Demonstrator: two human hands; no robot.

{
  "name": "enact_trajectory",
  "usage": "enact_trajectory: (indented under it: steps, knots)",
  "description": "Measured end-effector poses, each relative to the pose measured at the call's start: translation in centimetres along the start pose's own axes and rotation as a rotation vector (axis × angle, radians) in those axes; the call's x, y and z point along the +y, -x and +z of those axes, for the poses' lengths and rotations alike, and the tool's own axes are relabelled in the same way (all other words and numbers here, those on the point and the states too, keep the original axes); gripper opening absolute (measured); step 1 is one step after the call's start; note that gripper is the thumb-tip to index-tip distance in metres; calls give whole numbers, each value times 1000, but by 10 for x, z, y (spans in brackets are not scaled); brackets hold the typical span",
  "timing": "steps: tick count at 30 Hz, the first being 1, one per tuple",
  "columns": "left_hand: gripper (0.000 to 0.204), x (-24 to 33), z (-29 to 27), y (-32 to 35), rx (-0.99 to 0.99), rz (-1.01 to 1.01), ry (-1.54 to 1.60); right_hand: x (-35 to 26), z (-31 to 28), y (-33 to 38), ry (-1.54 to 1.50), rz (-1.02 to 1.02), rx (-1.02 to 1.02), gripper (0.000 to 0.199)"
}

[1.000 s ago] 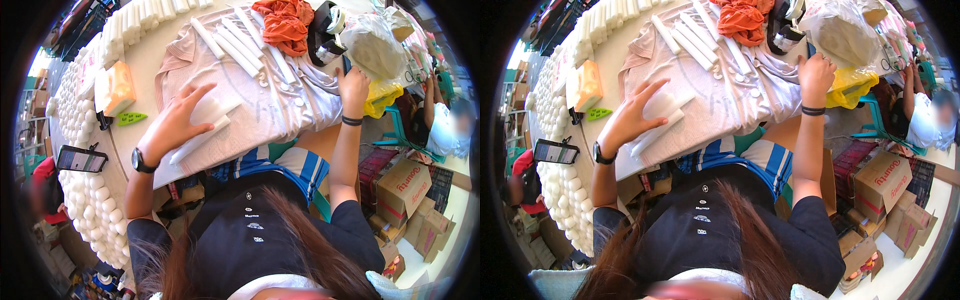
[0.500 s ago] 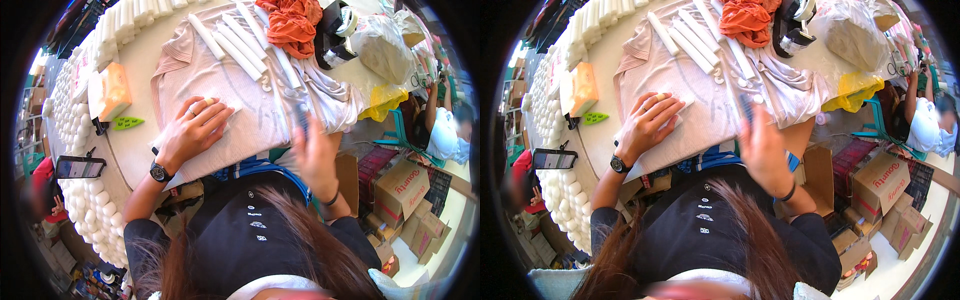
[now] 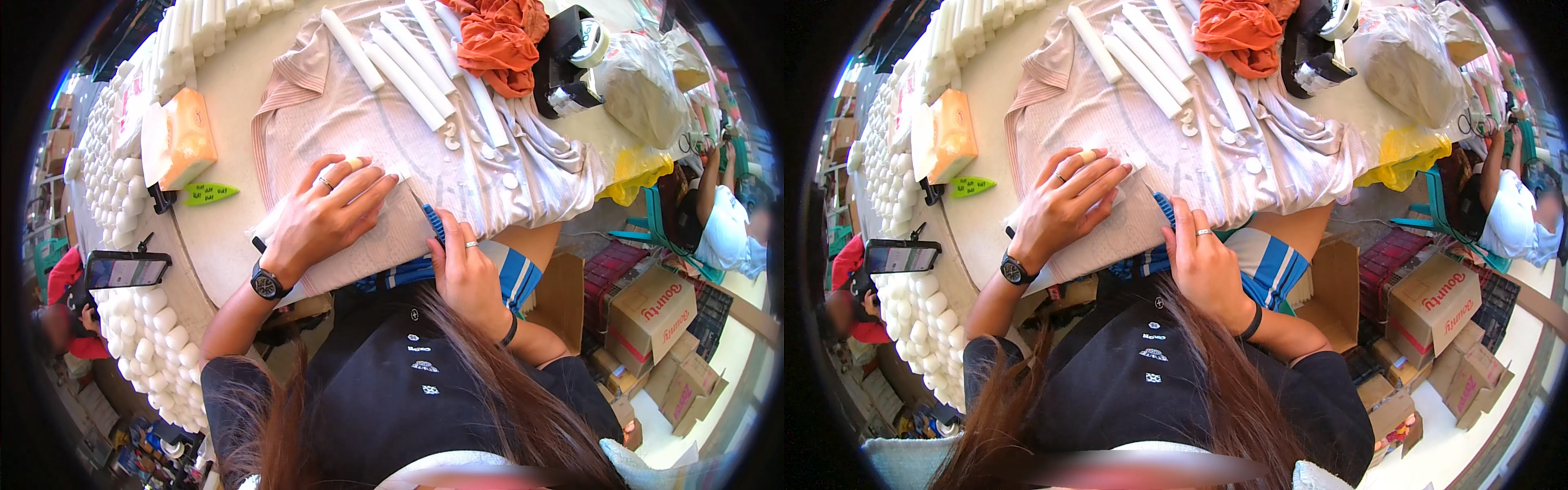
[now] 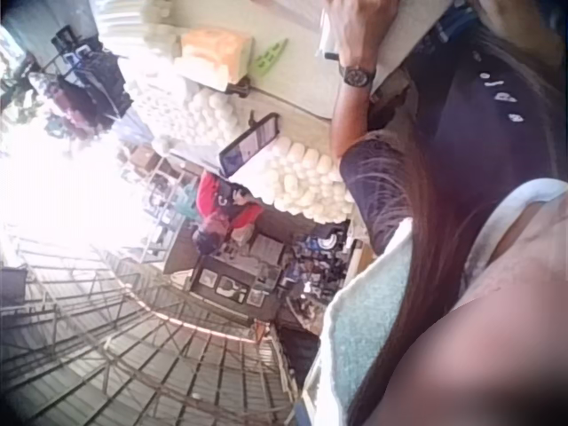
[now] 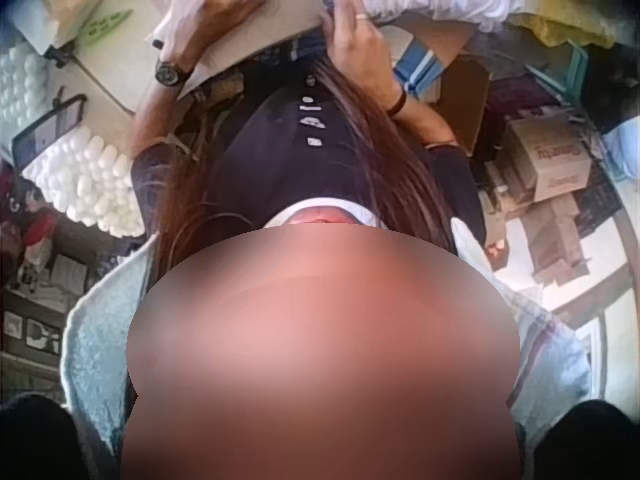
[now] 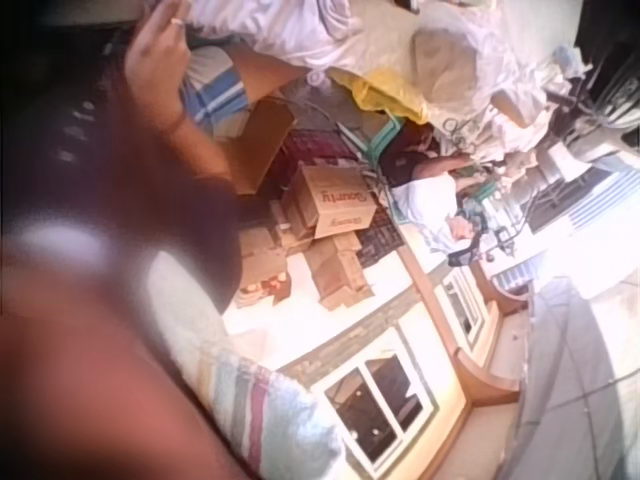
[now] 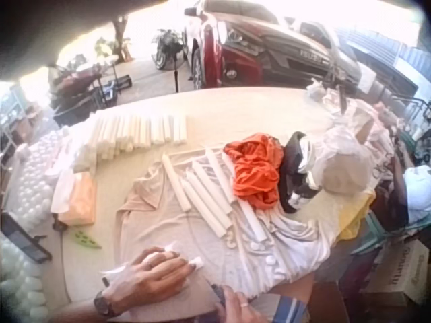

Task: The person repeatedly picks up white foam cylinders, rolls them on a table, and arranges them in rows. They also handle a small orange fabric piece and a blue plastic tool, placing items on a light-colored cloth covering the table.

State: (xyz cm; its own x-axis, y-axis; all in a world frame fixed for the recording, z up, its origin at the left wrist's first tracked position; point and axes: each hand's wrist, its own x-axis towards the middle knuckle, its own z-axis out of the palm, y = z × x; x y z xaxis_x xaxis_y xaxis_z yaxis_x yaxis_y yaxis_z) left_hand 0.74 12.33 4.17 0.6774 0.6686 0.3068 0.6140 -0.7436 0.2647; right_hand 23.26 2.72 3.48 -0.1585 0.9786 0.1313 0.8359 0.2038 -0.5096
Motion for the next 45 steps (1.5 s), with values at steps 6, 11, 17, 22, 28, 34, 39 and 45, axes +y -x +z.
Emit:
enact_trajectory:
  steps: [6,11,17,22,28,34,39,45]
  knots:
    - [51,0,0,0,-8,-9,1,-2,-1,-2,4,15,-5,45]
    - [52,1,0,-1,-8,-13,4,-2,-3,-4,38,24,-27,45]
    - [55,3,0,-1,-12,-29,-13,-8,-5,-6,155,68,-84,40]
    - [49,4,-1,-2,-20,-50,7,-15,-1,-11,434,62,-97,32]
    - [50,2,3,-3,-8,-40,24,-16,1,-19,573,57,-124,12]
    - [45,-2,6,-1,-17,-70,74,-16,4,-24,596,51,-116,9]
    - [45,-4,7,0,-29,-83,103,-14,6,-23,612,54,-151,11]
    - [46,-3,5,-1,-45,-86,97,-14,8,-23,666,35,-148,13]
